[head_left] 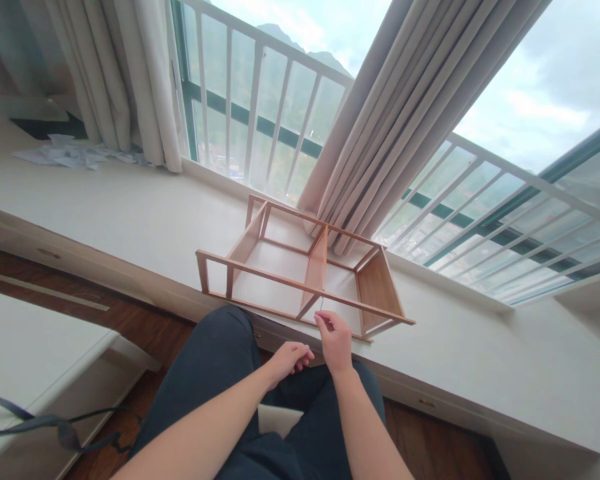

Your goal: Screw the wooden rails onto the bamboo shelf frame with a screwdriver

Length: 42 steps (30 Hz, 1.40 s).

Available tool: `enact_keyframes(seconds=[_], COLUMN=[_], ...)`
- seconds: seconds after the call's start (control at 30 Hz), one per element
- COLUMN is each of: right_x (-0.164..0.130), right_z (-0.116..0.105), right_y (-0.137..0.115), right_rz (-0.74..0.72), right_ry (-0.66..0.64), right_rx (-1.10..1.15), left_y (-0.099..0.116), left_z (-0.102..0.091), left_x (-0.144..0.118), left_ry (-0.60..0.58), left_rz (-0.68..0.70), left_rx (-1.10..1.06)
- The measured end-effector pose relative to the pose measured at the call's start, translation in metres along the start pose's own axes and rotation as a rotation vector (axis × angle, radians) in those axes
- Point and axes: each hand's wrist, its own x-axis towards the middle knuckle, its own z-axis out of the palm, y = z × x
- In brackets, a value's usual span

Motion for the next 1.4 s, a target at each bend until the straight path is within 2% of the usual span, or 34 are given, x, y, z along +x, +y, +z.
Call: enact_keyframes(seconds=[0.43,0.67,1.13,1.4], right_x=[0.003,0.001,-0.001,-0.006], right_z=[-0.003,-0.006,0.005,0.016], right_y=[-0.001,0.002,-0.003,-0.002], right_rz=[-0.004,0.056,0.212,0.405], right_ry=[-0.052,-0.069,0.028,0.123], right_rx=[0.004,0.063,0.444,0.832], left_y=[-0.004,-0.003,0.01,0.009], left_z=[0.0,0.0,0.002,0.003], left_x=[0.002,0.002,-0.007,-0.006], left_ry=[-0.001,0.005,0.024,0.03], left_rz=[-0.01,-0.022,-0.052,-0.038], left_rx=[0.001,0.024,0.087,0.102])
